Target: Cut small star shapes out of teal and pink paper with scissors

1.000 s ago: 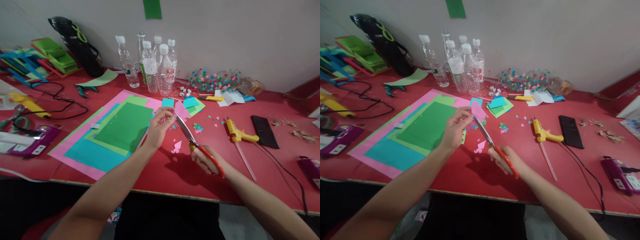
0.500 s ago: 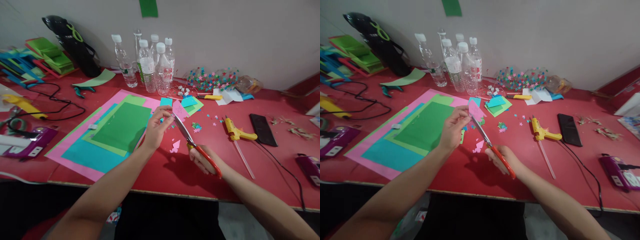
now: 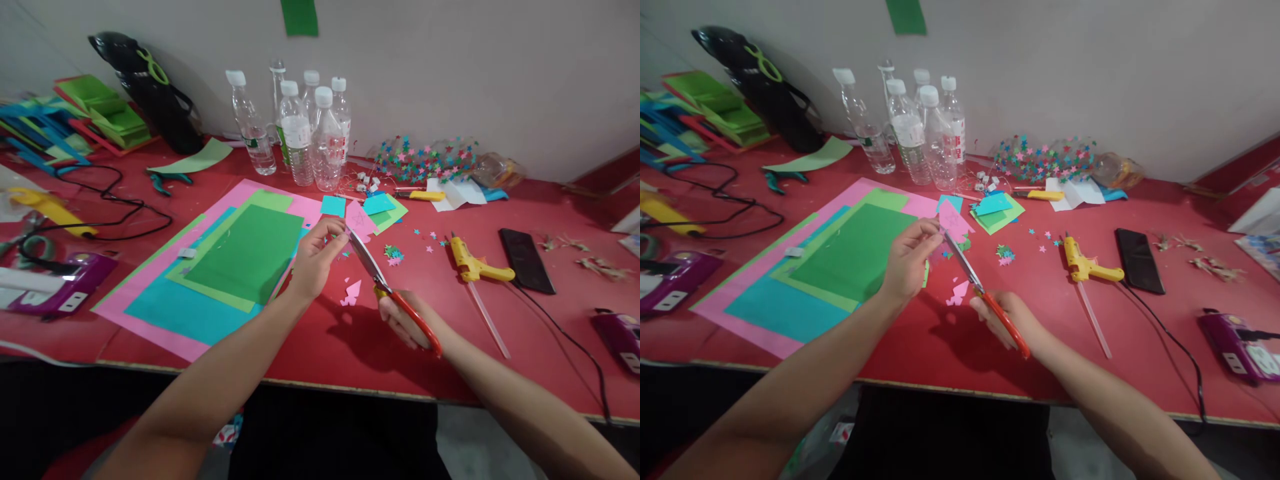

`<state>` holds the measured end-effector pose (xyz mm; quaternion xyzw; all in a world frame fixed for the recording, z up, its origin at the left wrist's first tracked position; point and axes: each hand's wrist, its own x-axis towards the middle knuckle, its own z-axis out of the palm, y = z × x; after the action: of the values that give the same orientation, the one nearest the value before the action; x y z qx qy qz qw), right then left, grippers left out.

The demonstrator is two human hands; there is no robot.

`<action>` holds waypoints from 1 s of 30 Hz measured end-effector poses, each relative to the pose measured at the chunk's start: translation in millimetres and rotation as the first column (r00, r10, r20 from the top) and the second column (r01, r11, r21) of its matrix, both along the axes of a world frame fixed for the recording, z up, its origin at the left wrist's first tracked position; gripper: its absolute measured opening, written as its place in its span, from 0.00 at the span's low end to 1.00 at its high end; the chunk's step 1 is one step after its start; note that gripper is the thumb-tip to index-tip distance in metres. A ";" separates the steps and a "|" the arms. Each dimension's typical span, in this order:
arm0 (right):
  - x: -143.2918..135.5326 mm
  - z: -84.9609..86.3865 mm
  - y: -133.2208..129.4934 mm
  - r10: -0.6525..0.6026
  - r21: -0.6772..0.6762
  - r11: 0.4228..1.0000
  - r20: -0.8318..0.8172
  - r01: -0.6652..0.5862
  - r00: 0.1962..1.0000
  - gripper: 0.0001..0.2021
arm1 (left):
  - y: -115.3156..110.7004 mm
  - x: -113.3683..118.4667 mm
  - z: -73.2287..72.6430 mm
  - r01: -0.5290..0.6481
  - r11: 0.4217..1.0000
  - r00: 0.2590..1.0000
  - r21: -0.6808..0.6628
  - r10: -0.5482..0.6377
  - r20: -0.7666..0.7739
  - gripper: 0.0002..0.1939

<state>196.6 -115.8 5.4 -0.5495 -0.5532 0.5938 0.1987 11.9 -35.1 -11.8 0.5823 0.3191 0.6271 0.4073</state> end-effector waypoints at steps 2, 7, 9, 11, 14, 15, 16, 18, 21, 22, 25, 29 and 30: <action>0.1 0.9 0.8 -0.004 0.007 1.000 0.003 0.004 1.000 0.25 | -0.2 -0.1 -0.2 0.002 1.000 1.000 -0.003 -0.002 0.008 0.05; 2.2 0.9 1.9 -0.002 0.019 1.000 0.004 0.002 1.000 0.25 | -0.3 -0.2 -1.0 0.000 0.999 1.000 -0.036 0.001 0.012 0.05; 4.3 -1.2 2.8 0.003 0.022 1.000 0.005 -0.003 1.000 0.24 | 0.0 -0.4 -1.3 -0.003 0.999 1.000 -0.047 0.003 0.012 0.05; 6.9 -3.8 4.0 0.017 0.029 0.999 0.009 -0.017 1.000 0.23 | 0.3 -0.7 -1.7 -0.002 0.999 1.000 -0.054 0.002 0.009 0.05; 10.5 -7.0 6.0 0.043 0.046 0.998 0.019 -0.044 0.999 0.22 | 1.0 -1.5 -1.9 -0.002 0.999 1.000 -0.052 0.001 -0.019 0.06; 11.4 -7.7 6.5 0.045 0.048 0.998 0.020 -0.046 0.999 0.22 | 1.1 -1.8 -1.8 -0.003 0.999 1.000 -0.051 0.001 -0.031 0.06; 12.0 -8.1 7.0 0.046 0.046 0.998 0.018 -0.047 0.999 0.22 | 1.2 -2.0 -1.6 -0.003 0.999 0.999 -0.050 0.001 -0.041 0.06; 12.4 -8.3 7.6 0.041 0.038 0.998 0.016 -0.042 0.999 0.23 | 1.1 -2.2 -1.1 -0.004 0.999 0.999 -0.052 0.001 -0.053 0.06; 11.7 -6.8 8.3 0.025 0.030 0.999 0.021 -0.025 0.999 0.23 | 0.5 -2.1 0.0 -0.010 0.998 0.998 -0.057 0.007 -0.055 0.06; 11.3 -5.8 8.6 0.021 0.027 0.999 0.027 -0.022 0.999 0.23 | 0.2 -2.0 0.2 -0.014 0.998 0.999 -0.058 0.011 -0.053 0.06; 10.4 -2.7 9.3 0.003 0.028 1.000 0.049 -0.004 0.999 0.24 | -0.3 -1.5 0.5 -0.020 0.998 0.999 -0.064 0.018 -0.035 0.05; 11.2 -1.4 8.9 -0.011 0.038 0.999 0.061 0.009 0.998 0.23 | 0.3 -1.6 0.0 -0.023 0.997 1.000 -0.075 0.022 -0.011 0.05; 11.8 -2.0 8.7 -0.012 0.041 0.999 0.052 0.010 0.999 0.23 | 0.7 -1.6 -0.3 -0.026 0.996 1.000 -0.081 0.026 -0.005 0.05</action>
<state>208.4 -107.2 3.4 -0.5638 -0.5669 0.5668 0.1986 10.3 -34.4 -12.1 0.5624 0.3525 0.6178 0.4217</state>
